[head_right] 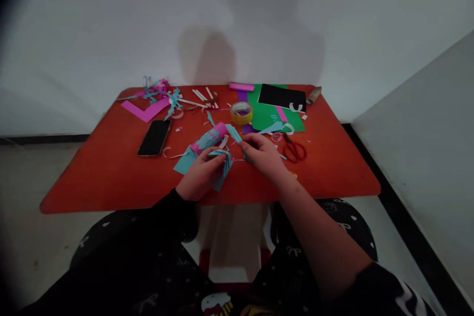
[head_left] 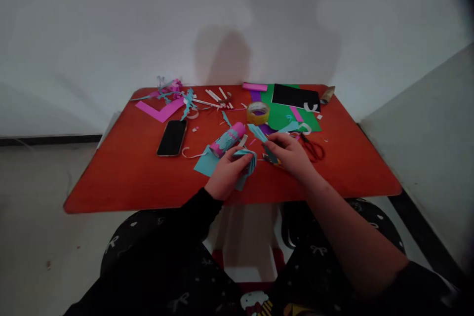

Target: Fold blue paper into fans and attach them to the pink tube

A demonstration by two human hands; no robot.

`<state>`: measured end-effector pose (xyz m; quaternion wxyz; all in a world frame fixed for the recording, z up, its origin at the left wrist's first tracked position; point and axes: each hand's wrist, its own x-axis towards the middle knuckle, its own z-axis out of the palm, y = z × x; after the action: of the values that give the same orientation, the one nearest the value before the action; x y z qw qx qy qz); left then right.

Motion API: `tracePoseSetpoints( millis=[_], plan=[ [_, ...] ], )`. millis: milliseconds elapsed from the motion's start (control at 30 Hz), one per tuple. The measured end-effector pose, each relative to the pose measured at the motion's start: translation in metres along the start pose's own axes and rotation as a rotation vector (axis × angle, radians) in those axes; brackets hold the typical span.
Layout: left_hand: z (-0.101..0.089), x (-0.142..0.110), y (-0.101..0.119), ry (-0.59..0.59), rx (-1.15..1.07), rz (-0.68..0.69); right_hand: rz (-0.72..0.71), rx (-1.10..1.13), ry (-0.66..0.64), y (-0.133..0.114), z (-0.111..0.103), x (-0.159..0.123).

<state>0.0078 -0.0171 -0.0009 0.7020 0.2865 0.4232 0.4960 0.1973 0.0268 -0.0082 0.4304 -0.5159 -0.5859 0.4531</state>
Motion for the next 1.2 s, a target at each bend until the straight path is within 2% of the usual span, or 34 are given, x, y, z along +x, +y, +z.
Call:
tracePoseSetpoints(
  millis=[133,233,467,800,1033,1200],
  plan=[
    [-0.003,0.002,-0.003,0.002,0.072,0.035,0.193,0.343,-0.002,0.003,0.008,-0.006],
    [-0.004,0.004,-0.003,0.010,0.104,0.048,0.264,0.459,-0.035,0.002,0.011,-0.008],
    [-0.006,0.007,-0.006,0.034,0.082,0.055,0.307,0.471,-0.049,0.001,0.015,-0.008],
    [-0.011,0.008,-0.009,-0.073,0.091,0.100,0.289,0.455,-0.103,-0.003,0.019,-0.011],
    [-0.008,0.007,-0.009,-0.068,0.131,0.104,0.330,0.503,-0.073,-0.003,0.024,-0.014],
    [-0.008,0.007,-0.010,-0.069,0.170,0.099,0.316,0.471,-0.124,-0.005,0.021,-0.016]
  ],
)
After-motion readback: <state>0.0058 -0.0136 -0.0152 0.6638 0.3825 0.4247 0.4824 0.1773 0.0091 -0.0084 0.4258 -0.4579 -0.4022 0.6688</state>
